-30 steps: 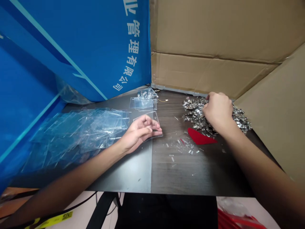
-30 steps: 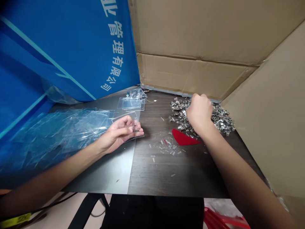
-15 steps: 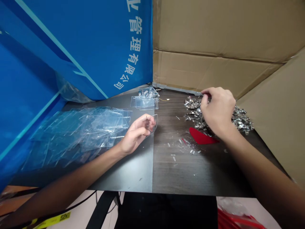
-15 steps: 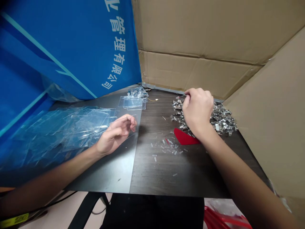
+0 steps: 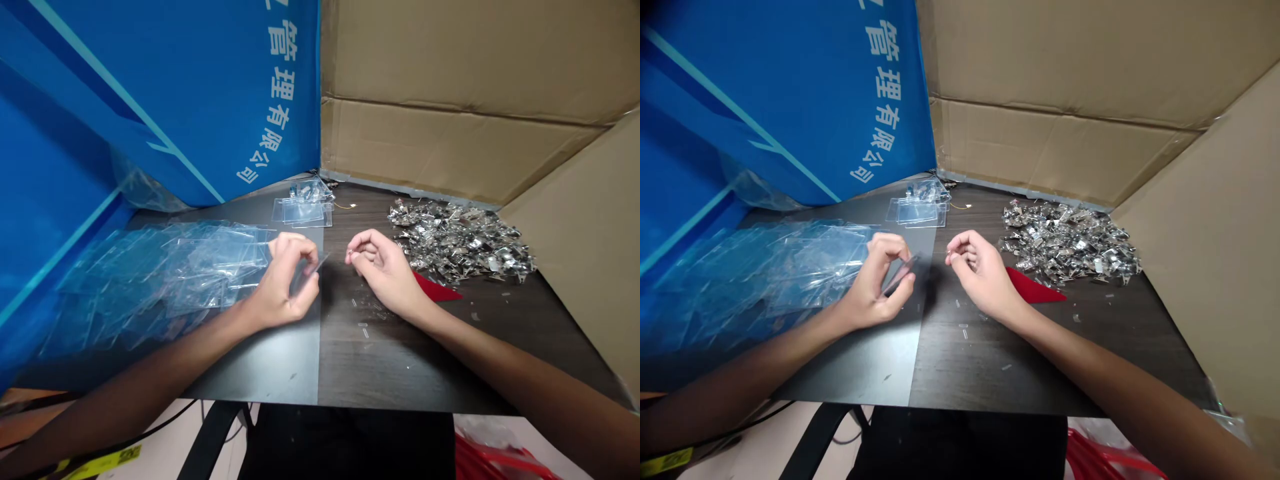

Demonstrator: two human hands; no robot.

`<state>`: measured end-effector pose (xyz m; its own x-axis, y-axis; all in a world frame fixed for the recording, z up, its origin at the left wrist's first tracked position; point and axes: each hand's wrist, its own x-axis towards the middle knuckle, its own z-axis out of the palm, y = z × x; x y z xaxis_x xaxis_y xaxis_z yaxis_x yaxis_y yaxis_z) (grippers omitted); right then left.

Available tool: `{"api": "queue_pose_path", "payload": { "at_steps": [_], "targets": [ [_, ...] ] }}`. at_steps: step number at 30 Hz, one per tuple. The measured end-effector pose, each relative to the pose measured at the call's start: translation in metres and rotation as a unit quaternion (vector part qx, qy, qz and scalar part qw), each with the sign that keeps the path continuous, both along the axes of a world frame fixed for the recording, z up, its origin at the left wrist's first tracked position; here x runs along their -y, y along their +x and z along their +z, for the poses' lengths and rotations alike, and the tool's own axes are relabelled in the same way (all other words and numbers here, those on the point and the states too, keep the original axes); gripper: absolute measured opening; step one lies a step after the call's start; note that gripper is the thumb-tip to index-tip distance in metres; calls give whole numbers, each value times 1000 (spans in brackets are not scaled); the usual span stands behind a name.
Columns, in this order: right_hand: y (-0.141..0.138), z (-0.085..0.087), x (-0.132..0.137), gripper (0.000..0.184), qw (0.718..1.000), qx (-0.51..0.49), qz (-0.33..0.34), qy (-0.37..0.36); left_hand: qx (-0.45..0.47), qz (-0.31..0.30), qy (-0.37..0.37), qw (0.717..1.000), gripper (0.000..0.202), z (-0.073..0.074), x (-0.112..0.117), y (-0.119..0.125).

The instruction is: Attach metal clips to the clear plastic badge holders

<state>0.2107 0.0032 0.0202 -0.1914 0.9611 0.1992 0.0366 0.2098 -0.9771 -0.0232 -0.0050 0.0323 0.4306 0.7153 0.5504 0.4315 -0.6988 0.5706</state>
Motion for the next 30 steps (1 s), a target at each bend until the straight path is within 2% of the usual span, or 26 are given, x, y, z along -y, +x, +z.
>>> {"api": "queue_pose_path", "payload": {
  "at_steps": [2,5,8,14,18,21,24,27,30],
  "targets": [
    [-3,-3,3,12,999,-17,30,-20,-82,3,94,992,25,1,-3,-4],
    [-5,-3,7,10,998,-23,55,-23,-162,-51,142,975,20,2,-10,-8],
    [-6,-1,7,11,997,-35,60,-24,-202,-92,182,958,24,3,-13,-9],
    [-4,-4,2,17,988,-113,60,-89,-239,-140,187,942,45,4,-6,-6],
    [-2,-4,1,22,981,-117,85,-126,-266,-136,193,935,53,-3,-9,-6],
    [-1,0,3,26,992,-36,87,-80,-274,-126,188,935,50,-5,-13,-8],
    [-2,2,6,19,997,49,52,-6,-262,-136,154,943,47,-2,-15,-10],
    [-3,1,9,17,996,88,-9,20,-258,-158,135,944,36,3,-14,-10],
    [-4,0,15,20,993,104,-40,41,-207,-170,132,954,31,5,-8,-4]
  ]
}}
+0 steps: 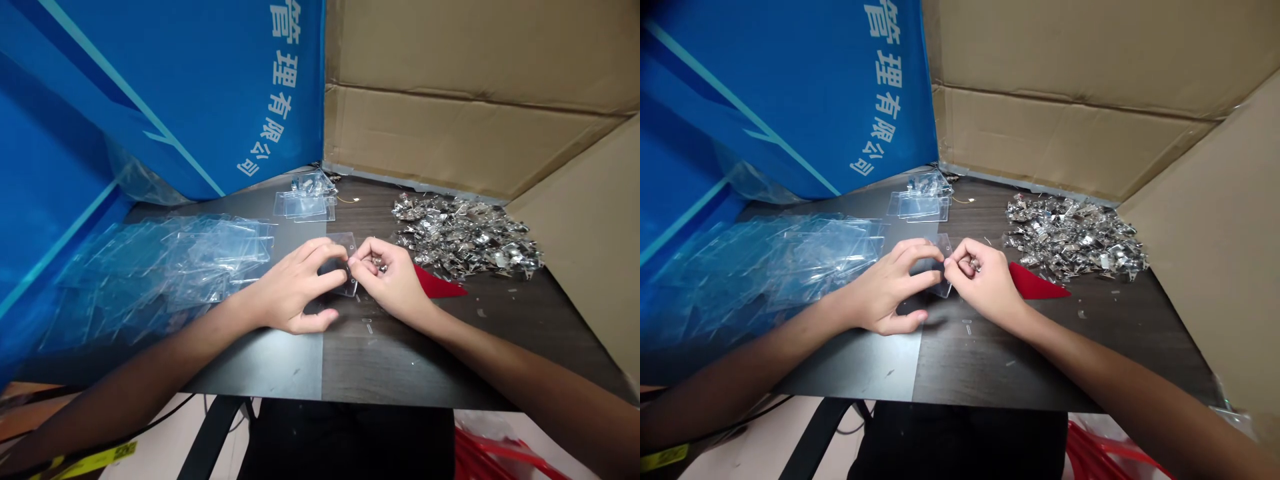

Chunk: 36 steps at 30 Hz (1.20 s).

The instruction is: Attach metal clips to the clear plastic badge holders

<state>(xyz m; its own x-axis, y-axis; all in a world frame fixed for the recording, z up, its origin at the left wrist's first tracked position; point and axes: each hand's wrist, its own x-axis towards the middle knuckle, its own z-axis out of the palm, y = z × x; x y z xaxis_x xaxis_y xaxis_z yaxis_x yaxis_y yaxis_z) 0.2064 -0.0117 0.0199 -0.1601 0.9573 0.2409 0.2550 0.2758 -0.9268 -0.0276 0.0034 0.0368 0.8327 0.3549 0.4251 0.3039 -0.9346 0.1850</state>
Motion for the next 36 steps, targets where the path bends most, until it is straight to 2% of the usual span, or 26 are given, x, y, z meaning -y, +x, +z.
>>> {"api": "queue_pose_path", "payload": {
  "at_steps": [1,3,5,8,9,13,16,21,24,26,29,33,36],
  "targets": [
    [-1,0,2,20,1000,6,-2,9,30,17,-9,999,25,0,3,3],
    [-3,0,7,19,1000,18,-4,23,91,94,-32,991,15,-2,10,12],
    [-5,0,10,17,999,21,-7,27,136,174,-59,974,21,-5,18,21],
    [-6,1,13,14,999,13,-15,32,175,227,-81,955,12,-9,25,31],
    [-6,1,13,13,999,12,-17,34,187,234,-82,951,7,-11,26,33],
    [-8,2,14,13,999,15,-7,37,244,223,-87,940,58,-18,26,35],
    [-9,4,15,13,999,22,14,42,268,219,-161,924,71,-22,23,35],
    [-5,0,12,7,998,0,65,-16,286,252,-306,872,63,-22,20,35],
    [-1,-8,8,12,994,-39,90,-57,301,275,-375,833,61,-17,18,32],
    [0,-13,6,16,991,-54,89,-84,306,284,-411,811,58,-15,16,30],
    [0,-17,5,21,989,-58,77,-109,318,291,-433,791,52,-15,15,27],
    [-1,-17,3,33,992,-40,90,-74,347,280,-452,772,47,-20,12,24],
    [0,-16,2,34,995,-8,93,-25,364,259,-468,762,47,-22,11,21]
  ]
}}
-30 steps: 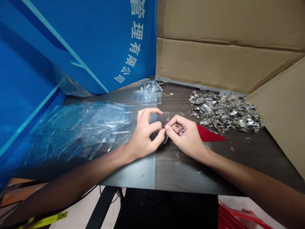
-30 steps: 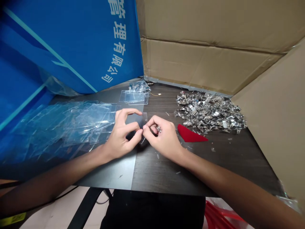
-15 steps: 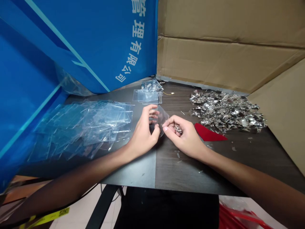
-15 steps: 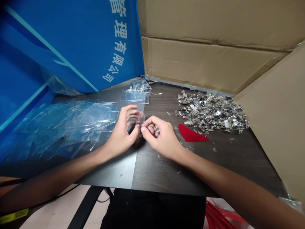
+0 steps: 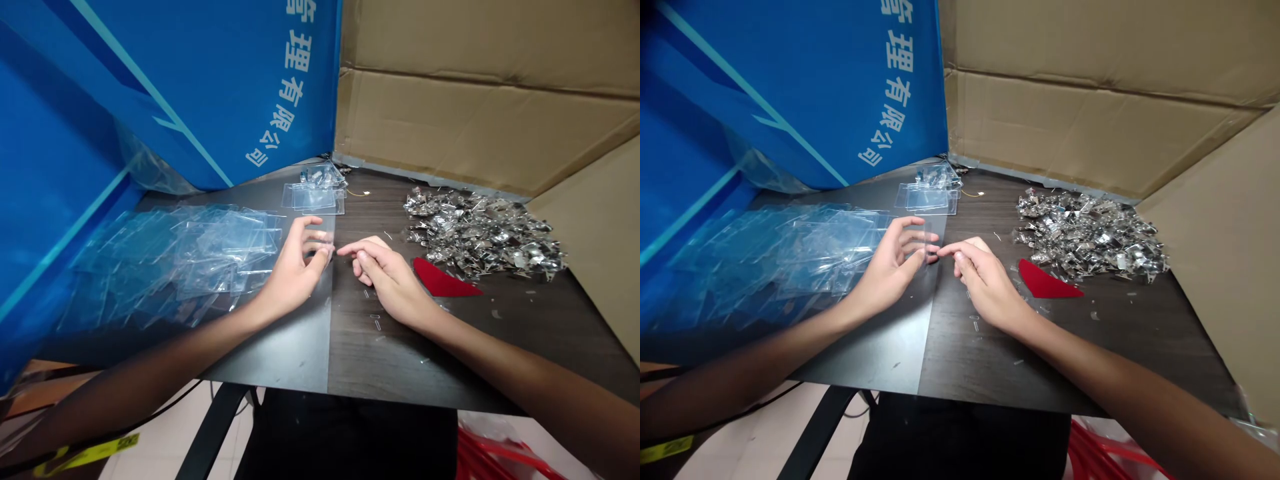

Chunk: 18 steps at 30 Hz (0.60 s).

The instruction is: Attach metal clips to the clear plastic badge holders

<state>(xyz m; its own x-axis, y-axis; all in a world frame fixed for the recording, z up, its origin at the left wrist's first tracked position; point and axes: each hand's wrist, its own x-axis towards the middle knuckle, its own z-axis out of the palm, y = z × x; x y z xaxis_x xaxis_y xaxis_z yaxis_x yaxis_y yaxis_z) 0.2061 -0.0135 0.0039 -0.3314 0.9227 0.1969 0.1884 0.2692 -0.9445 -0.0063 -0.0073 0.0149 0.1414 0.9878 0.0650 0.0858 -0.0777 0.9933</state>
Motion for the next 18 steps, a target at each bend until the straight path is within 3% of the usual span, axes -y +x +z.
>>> {"api": "queue_pose_path", "payload": {
  "at_steps": [4,11,18],
  "targets": [
    [0,1,-3,28,999,-1,-17,42,36,-17,1,999,51,1,-2,-3],
    [-3,-1,-6,19,993,-97,-40,-58,35,-9,-13,999,40,2,-4,-4],
    [-7,2,-1,14,992,-103,-24,-65,-24,-10,26,999,46,4,-2,-4]
  ]
}}
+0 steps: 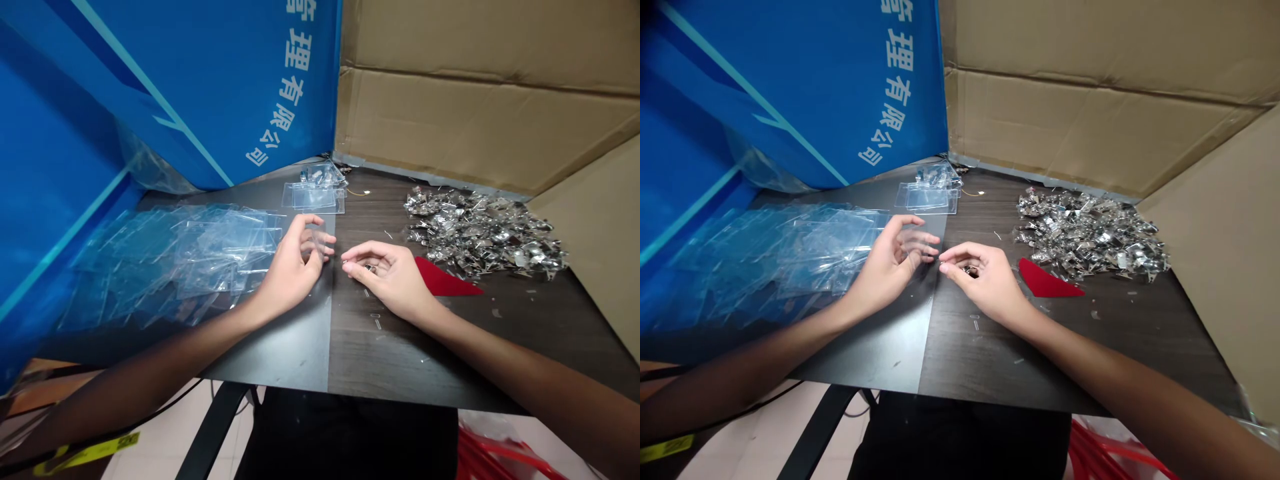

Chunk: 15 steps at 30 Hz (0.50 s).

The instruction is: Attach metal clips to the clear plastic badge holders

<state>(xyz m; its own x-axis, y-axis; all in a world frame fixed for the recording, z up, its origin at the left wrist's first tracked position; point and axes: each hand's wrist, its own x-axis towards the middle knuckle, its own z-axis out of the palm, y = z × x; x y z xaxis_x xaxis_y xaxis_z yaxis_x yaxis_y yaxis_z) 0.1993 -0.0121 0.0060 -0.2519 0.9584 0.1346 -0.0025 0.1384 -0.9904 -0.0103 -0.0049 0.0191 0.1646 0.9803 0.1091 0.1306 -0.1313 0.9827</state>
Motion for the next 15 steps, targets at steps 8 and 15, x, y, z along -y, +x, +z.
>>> {"api": "queue_pose_path", "payload": {
  "at_steps": [8,15],
  "targets": [
    [1,2,-1,16,999,-36,17,-30,-10,-8,-20,1000,38,6,3,2],
    [4,-4,-5,19,996,-68,42,-32,-26,-5,-36,999,60,10,8,3]
  ]
}}
